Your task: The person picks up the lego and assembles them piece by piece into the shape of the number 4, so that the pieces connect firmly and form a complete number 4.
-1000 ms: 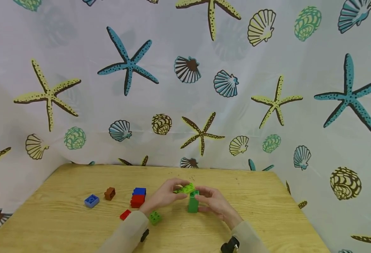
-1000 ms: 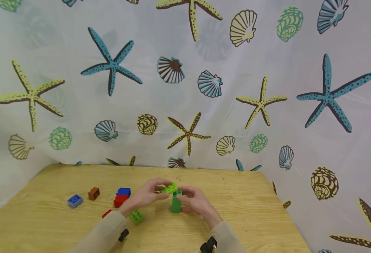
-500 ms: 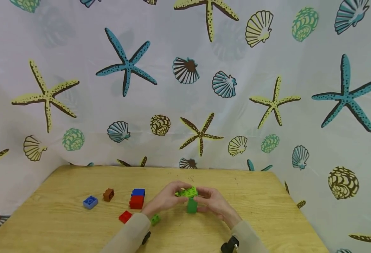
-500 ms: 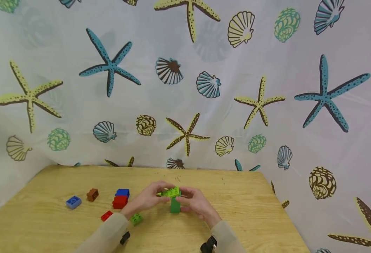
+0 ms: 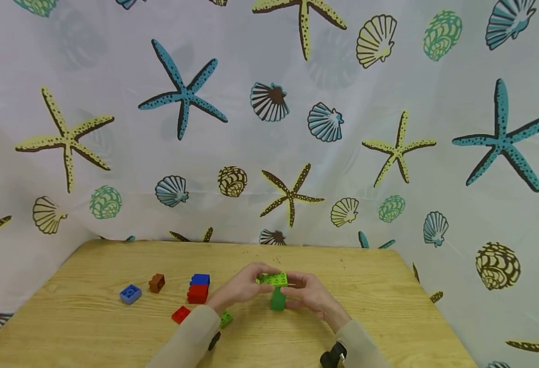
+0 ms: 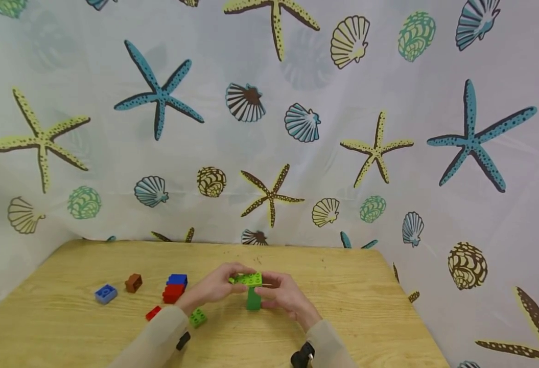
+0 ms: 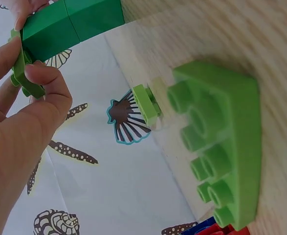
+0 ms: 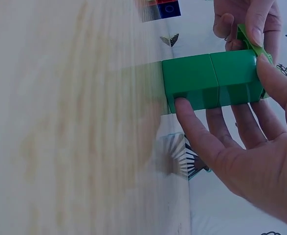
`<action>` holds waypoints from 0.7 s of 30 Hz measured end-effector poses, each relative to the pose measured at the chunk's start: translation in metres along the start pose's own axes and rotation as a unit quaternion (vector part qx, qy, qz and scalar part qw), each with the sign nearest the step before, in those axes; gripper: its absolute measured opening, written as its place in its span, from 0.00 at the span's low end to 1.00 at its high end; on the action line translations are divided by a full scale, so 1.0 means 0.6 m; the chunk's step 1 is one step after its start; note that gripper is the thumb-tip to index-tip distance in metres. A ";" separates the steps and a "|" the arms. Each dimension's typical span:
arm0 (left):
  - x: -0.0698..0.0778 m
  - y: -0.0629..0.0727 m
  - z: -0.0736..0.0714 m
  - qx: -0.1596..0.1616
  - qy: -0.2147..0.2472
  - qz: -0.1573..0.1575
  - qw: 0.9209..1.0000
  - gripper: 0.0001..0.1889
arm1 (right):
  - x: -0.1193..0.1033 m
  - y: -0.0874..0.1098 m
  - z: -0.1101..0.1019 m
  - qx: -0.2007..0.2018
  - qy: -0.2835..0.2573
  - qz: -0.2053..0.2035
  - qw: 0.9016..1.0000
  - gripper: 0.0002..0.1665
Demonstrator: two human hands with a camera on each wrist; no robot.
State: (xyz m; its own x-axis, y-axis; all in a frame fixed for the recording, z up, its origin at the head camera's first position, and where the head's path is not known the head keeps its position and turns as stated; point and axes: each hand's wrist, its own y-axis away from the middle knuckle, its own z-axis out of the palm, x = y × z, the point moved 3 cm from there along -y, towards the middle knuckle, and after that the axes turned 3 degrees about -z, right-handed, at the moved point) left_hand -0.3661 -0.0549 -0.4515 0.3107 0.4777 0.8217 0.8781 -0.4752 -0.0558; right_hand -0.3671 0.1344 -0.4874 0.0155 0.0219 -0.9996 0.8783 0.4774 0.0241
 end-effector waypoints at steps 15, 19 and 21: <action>0.005 0.001 -0.002 -0.005 -0.035 -0.007 0.999 0.19 | 0.000 0.003 -0.003 -0.014 -0.017 0.004 1.000 0.32; 0.005 0.002 -0.002 -0.003 -0.039 -0.007 0.999 0.19 | 0.001 0.003 -0.002 -0.008 -0.015 0.000 1.000 0.32; 0.005 0.003 -0.002 -0.003 -0.042 -0.006 0.999 0.19 | 0.002 0.003 -0.001 -0.001 -0.012 0.001 1.000 0.32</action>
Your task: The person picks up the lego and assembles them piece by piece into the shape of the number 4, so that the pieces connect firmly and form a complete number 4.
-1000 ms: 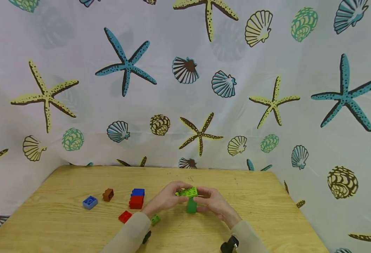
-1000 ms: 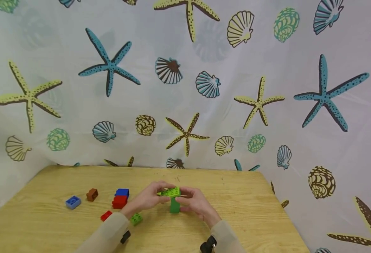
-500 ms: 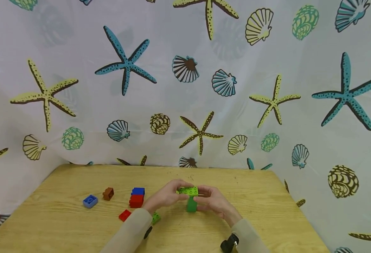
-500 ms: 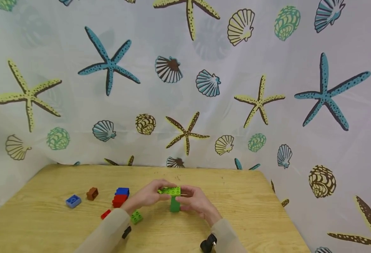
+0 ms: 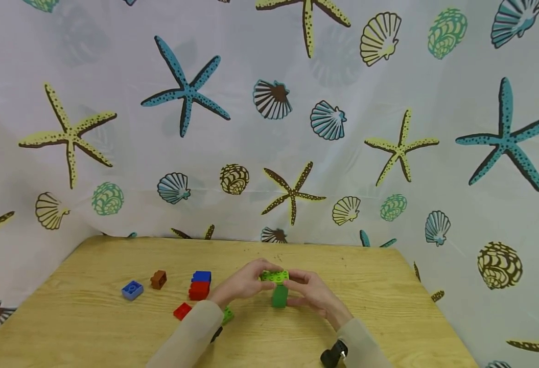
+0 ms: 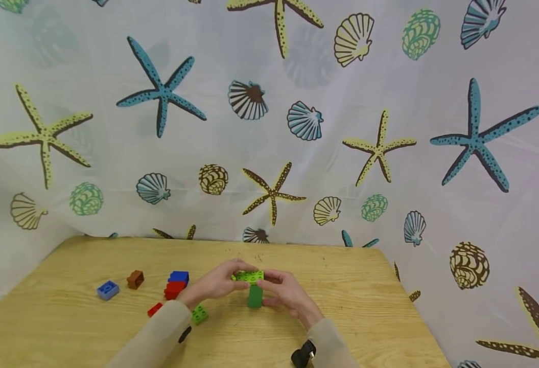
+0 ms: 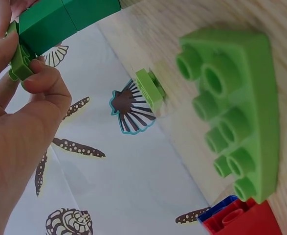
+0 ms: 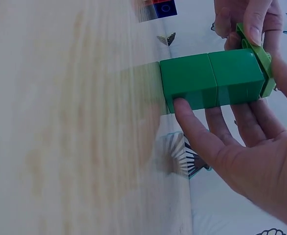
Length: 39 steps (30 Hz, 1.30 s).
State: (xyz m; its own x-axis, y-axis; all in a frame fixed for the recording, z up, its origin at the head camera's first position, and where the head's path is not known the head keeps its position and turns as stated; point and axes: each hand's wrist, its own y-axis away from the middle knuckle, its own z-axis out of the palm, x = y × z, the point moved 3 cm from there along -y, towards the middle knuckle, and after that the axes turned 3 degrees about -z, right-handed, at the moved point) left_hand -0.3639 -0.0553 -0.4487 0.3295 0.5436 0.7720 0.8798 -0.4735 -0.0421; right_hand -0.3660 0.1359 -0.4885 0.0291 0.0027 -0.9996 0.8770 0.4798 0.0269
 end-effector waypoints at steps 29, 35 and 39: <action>0.007 -0.002 0.004 -0.004 -0.096 0.028 0.995 0.22 | -0.017 0.006 0.008 0.017 0.007 0.004 1.000 0.32; 0.004 -0.002 0.009 0.000 -0.088 0.046 0.995 0.22 | -0.017 0.008 0.014 0.043 0.018 0.003 0.999 0.31; 0.004 -0.004 0.009 0.011 -0.077 0.051 0.996 0.21 | -0.016 0.009 0.016 0.062 0.028 0.004 0.998 0.33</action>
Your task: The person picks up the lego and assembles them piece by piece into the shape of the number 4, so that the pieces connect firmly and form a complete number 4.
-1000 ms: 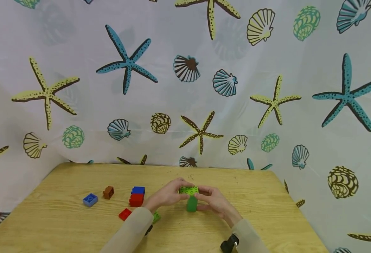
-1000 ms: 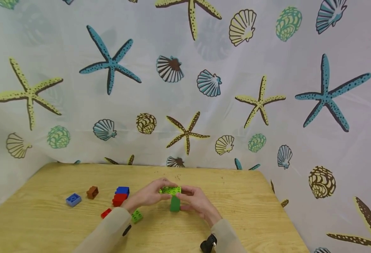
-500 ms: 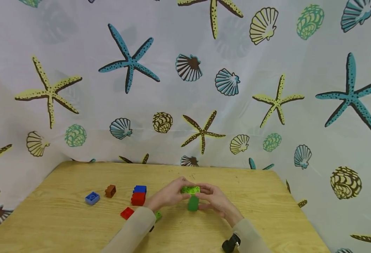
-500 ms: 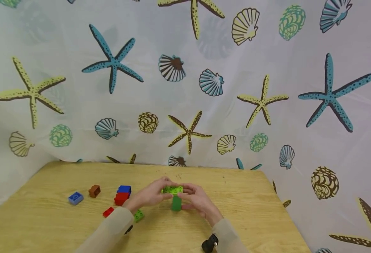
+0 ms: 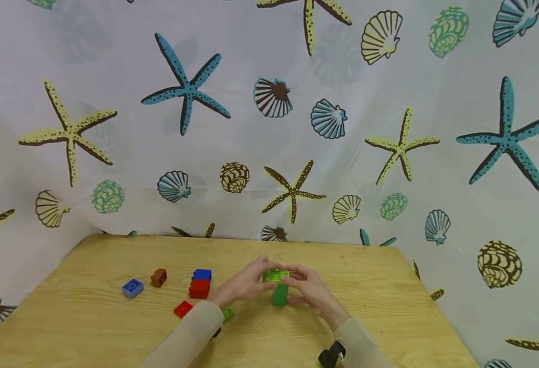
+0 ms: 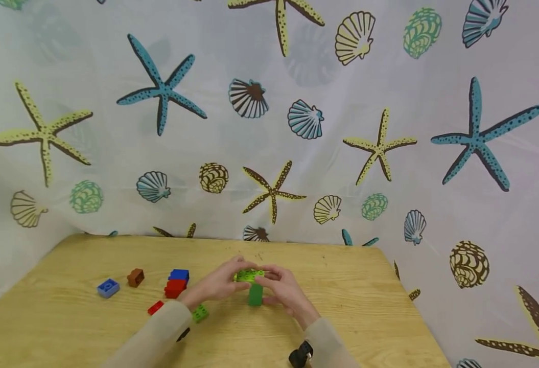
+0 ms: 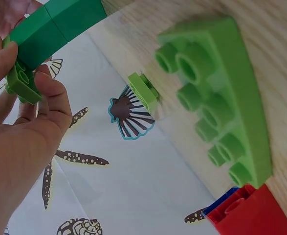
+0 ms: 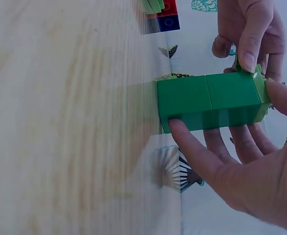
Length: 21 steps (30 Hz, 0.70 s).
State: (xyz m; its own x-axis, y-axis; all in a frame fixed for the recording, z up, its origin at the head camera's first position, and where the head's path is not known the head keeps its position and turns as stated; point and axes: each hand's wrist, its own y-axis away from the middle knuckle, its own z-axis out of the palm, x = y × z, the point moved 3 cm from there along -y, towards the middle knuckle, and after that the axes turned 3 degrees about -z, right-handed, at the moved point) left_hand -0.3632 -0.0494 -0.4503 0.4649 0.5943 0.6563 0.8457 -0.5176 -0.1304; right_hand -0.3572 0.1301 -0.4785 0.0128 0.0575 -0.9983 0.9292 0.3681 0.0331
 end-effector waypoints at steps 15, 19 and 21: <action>-0.029 0.018 -0.011 0.051 0.075 -0.048 0.995 0.21 | 0.002 -0.005 0.001 0.010 0.013 -0.021 1.000 0.29; -0.042 0.029 -0.019 0.041 0.079 -0.052 0.995 0.19 | 0.003 -0.005 0.002 0.010 0.018 -0.028 0.999 0.31; -0.047 0.035 -0.025 0.032 0.079 -0.051 0.995 0.18 | 0.003 -0.004 0.002 0.012 0.023 -0.034 0.999 0.31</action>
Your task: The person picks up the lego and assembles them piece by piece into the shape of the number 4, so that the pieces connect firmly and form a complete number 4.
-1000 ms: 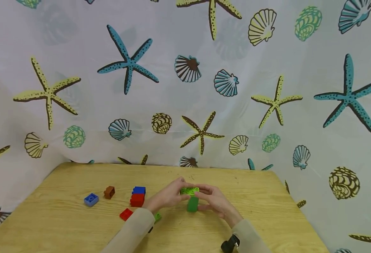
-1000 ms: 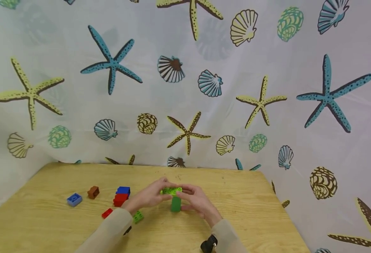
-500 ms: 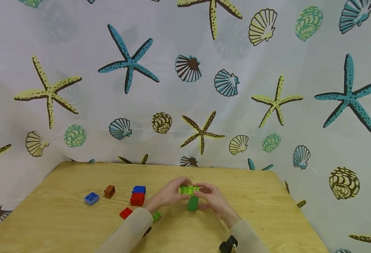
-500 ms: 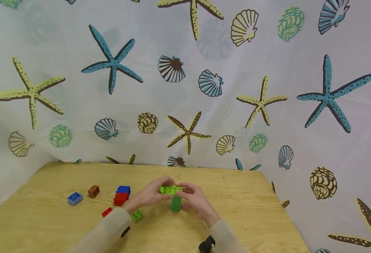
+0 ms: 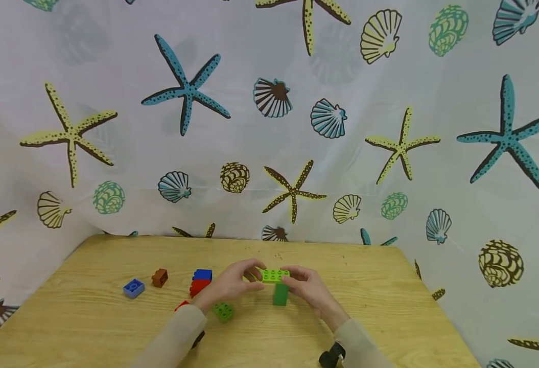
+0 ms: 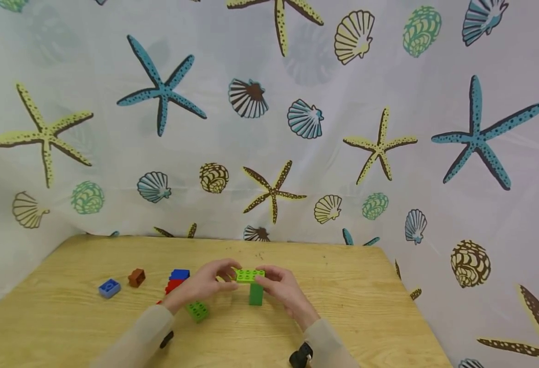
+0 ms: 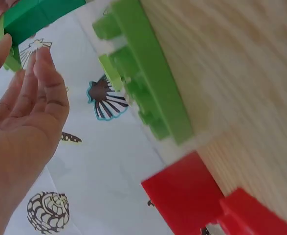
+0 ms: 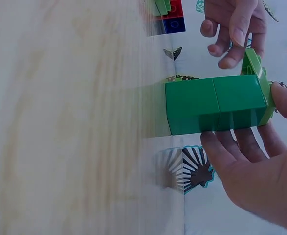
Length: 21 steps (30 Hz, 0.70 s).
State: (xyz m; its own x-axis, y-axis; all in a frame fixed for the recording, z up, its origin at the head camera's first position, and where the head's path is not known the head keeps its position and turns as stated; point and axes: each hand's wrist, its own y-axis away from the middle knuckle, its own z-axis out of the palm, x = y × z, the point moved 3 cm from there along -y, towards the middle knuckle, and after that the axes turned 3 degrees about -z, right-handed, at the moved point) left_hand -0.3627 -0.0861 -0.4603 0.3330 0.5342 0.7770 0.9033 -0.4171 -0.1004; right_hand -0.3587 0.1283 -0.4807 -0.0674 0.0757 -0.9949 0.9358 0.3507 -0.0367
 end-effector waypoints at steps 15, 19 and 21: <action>-0.032 0.025 -0.060 -0.153 0.046 0.006 0.987 0.11 | 0.000 -0.005 -0.003 0.008 0.014 0.001 1.000 0.29; -0.043 0.036 -0.065 -0.171 0.027 -0.011 0.985 0.10 | 0.000 -0.003 -0.002 0.005 0.013 -0.005 1.000 0.30; -0.048 0.042 -0.066 -0.181 0.011 -0.017 0.983 0.11 | 0.000 -0.001 -0.002 0.004 0.014 -0.006 1.000 0.30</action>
State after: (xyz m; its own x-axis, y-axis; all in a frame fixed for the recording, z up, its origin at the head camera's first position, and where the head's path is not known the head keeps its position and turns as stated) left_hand -0.3603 -0.1408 -0.4607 0.2942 0.5382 0.7898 0.7567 -0.6360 0.1515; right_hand -0.3596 0.1289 -0.4804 -0.0879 0.0968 -0.9914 0.9375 0.3446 -0.0494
